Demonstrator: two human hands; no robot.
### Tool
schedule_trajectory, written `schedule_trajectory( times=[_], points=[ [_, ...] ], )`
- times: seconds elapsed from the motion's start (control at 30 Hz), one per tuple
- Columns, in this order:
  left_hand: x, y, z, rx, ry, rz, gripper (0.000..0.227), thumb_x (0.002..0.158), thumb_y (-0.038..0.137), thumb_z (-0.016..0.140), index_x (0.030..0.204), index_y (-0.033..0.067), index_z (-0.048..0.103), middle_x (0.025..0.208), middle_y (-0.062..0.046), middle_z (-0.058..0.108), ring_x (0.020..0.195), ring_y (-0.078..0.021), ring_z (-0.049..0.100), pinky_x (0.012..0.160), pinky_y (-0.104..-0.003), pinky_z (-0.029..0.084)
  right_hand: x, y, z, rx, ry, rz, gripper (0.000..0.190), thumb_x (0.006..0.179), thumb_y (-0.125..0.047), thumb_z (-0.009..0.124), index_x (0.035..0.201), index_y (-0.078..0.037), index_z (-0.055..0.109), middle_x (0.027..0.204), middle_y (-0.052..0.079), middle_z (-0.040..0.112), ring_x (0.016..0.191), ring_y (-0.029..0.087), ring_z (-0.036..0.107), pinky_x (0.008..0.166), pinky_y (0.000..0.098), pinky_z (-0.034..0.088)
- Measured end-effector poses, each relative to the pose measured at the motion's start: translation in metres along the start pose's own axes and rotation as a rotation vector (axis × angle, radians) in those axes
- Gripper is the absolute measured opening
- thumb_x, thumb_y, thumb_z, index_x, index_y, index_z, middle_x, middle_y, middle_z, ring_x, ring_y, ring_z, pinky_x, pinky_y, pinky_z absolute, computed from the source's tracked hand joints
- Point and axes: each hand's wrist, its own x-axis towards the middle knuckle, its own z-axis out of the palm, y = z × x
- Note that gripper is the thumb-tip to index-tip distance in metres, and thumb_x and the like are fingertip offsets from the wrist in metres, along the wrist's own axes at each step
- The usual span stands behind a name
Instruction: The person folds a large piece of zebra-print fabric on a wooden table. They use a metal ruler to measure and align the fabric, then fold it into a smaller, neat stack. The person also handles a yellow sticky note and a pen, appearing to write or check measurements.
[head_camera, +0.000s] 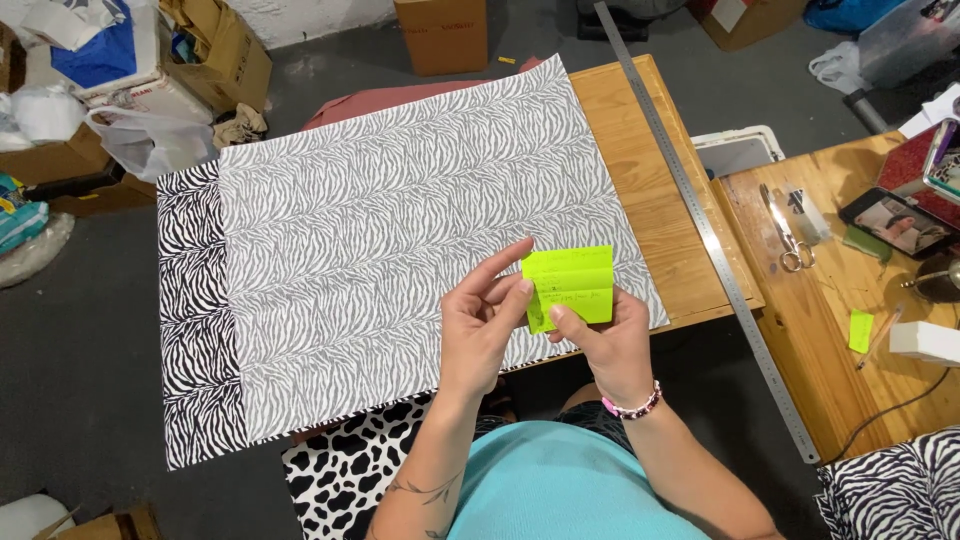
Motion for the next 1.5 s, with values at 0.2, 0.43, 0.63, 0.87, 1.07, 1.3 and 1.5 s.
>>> schedule_trajectory(
  times=[0.2,0.43,0.63,0.87,1.07,1.3,1.5],
  points=[
    [0.0,0.001,0.002,0.001,0.003,-0.008,0.043,0.093,0.002,0.062,0.135,-0.002,0.06,0.111,-0.025,0.074,0.098,-0.0329,0.072,0.079,-0.046,0.063,-0.001,-0.003,0.0,0.003,-0.001,0.001,0.037,0.075,-0.008,0.082,0.109,0.001,0.07,0.09,0.024,0.075,0.074,0.026,0.074,0.062,0.0362,0.064],
    [0.0,-0.005,0.003,0.015,0.005,-0.015,0.042,0.092,0.001,0.061,0.135,-0.0016,0.061,0.11,-0.025,0.074,0.097,-0.0331,0.073,0.078,-0.045,0.064,0.0,0.002,-0.006,-0.001,-0.001,0.001,0.04,0.075,-0.008,0.083,0.111,0.001,0.069,0.092,0.024,0.074,0.076,0.028,0.074,0.062,0.0366,0.064],
    [0.003,-0.006,0.008,0.015,0.009,-0.009,0.041,0.093,0.002,0.061,0.134,-0.0017,0.061,0.108,-0.024,0.075,0.096,-0.0311,0.074,0.078,-0.044,0.064,0.004,0.001,-0.011,-0.003,-0.012,0.004,0.04,0.075,-0.007,0.082,0.112,0.001,0.069,0.093,0.024,0.075,0.077,0.028,0.074,0.063,0.0367,0.064],
    [0.014,-0.018,0.03,-0.019,0.005,-0.011,0.039,0.092,0.001,0.062,0.131,-0.0016,0.062,0.107,-0.025,0.075,0.096,-0.0315,0.073,0.077,-0.044,0.064,0.016,-0.013,-0.029,0.008,0.011,0.01,0.036,0.074,-0.005,0.083,0.107,0.003,0.069,0.089,0.023,0.075,0.073,0.026,0.074,0.06,0.0354,0.064],
    [0.031,-0.05,0.056,-0.024,0.019,-0.026,0.036,0.093,0.0,0.061,0.129,-0.0018,0.063,0.108,-0.025,0.075,0.094,-0.0306,0.074,0.077,-0.043,0.064,0.036,-0.021,-0.062,0.005,0.024,0.0,0.032,0.074,-0.004,0.083,0.103,0.003,0.069,0.086,0.023,0.075,0.071,0.026,0.074,0.058,0.0356,0.064],
    [0.057,-0.077,0.105,-0.044,0.027,-0.016,0.034,0.093,0.001,0.062,0.127,-0.0009,0.063,0.108,-0.024,0.075,0.093,-0.0301,0.074,0.076,-0.043,0.065,0.065,-0.039,-0.112,0.033,0.028,-0.044,0.026,0.076,-0.002,0.082,0.097,0.005,0.068,0.077,0.02,0.074,0.061,0.023,0.073,0.053,0.0357,0.064],
    [0.07,-0.109,0.152,-0.011,0.011,-0.046,0.034,0.093,0.002,0.061,0.127,-0.0001,0.062,0.108,-0.023,0.075,0.092,-0.0266,0.074,0.075,-0.041,0.065,0.077,-0.062,-0.16,0.057,0.061,-0.105,0.022,0.075,0.0,0.082,0.092,0.004,0.068,0.076,0.019,0.074,0.063,0.022,0.073,0.051,0.0361,0.064]
  ],
)
